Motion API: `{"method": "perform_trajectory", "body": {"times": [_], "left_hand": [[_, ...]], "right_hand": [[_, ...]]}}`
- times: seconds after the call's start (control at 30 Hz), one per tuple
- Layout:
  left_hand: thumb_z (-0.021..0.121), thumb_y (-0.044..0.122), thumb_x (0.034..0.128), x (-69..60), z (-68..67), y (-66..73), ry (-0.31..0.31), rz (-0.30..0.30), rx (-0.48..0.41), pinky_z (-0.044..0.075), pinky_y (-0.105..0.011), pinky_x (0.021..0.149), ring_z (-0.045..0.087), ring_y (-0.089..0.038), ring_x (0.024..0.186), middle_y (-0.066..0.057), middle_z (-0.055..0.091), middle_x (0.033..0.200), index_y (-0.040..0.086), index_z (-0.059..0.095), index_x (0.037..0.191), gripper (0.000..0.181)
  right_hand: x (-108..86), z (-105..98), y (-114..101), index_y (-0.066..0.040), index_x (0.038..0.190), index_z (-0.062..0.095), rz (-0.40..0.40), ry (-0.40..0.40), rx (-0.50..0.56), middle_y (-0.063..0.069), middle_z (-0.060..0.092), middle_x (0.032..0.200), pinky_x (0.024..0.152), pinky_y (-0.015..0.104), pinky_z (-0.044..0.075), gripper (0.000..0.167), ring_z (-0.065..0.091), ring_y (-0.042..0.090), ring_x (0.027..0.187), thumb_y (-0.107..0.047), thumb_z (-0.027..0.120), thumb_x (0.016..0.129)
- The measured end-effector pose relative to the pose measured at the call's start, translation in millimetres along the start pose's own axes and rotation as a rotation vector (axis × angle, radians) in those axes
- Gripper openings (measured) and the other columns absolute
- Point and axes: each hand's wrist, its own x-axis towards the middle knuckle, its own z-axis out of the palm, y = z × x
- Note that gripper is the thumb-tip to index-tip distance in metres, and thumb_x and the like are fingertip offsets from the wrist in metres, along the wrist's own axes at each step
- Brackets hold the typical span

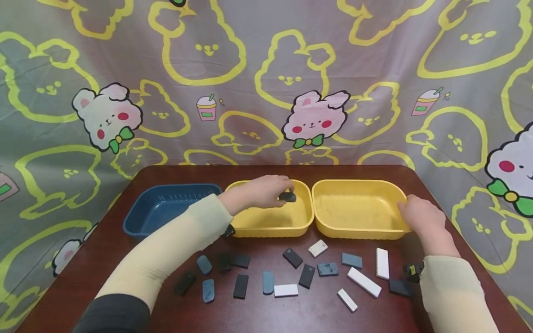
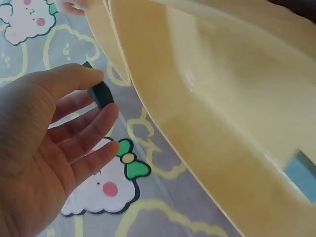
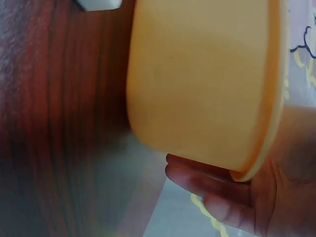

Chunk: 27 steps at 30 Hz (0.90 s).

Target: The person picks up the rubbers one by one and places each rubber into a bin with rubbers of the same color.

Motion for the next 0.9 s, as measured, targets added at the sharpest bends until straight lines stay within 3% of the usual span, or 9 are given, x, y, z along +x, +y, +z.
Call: {"method": "perform_trajectory", "body": {"times": [0.17, 0.4, 0.67, 0.9], "left_hand": [[0.066, 0.017, 0.0915, 39.6, 2.4, 14.9, 0.018, 0.002, -0.011, 0.043, -0.025, 0.079, 0.052, -0.013, 0.087, 0.002, 0.055, 0.095, 0.012, 0.060, 0.108, 0.018], [0.062, 0.018, 0.0947, 81.1, 13.9, 43.4, -0.035, -0.080, 0.010, 0.042, -0.023, 0.078, 0.050, -0.012, 0.088, 0.002, 0.053, 0.097, 0.013, 0.057, 0.109, 0.015], [0.061, 0.028, 0.0961, 109.1, 35.1, 49.7, -0.047, -0.170, 0.130, 0.046, -0.026, 0.080, 0.055, -0.011, 0.094, 0.004, 0.058, 0.101, 0.017, 0.059, 0.106, 0.015], [0.064, 0.023, 0.0941, 121.7, 44.3, 55.7, -0.085, -0.240, 0.181, 0.044, -0.029, 0.089, 0.057, -0.008, 0.099, 0.009, 0.063, 0.105, 0.022, 0.061, 0.104, 0.010]], "right_hand": [[-1.3, 5, 2, 0.009, 0.096, 0.050, 0.016, 0.053, -0.010, 0.015, 0.048, 0.068, 0.055, 0.048, 0.038, 0.028, 0.047, 0.035, 0.065, -0.016, 0.036, 0.097], [-1.3, 11, -3, 0.008, 0.099, 0.053, 0.036, 0.096, -0.013, 0.012, 0.047, 0.065, 0.053, 0.046, 0.037, 0.027, 0.046, 0.033, 0.062, -0.016, 0.040, 0.097], [1.7, 15, -2, 0.007, 0.100, 0.054, 0.032, 0.113, -0.020, 0.013, 0.049, 0.066, 0.052, 0.046, 0.037, 0.025, 0.047, 0.034, 0.063, -0.015, 0.042, 0.096], [-0.6, 14, -3, 0.007, 0.099, 0.054, 0.039, 0.117, -0.017, 0.012, 0.047, 0.064, 0.052, 0.044, 0.037, 0.025, 0.047, 0.033, 0.062, -0.014, 0.040, 0.096]]}}
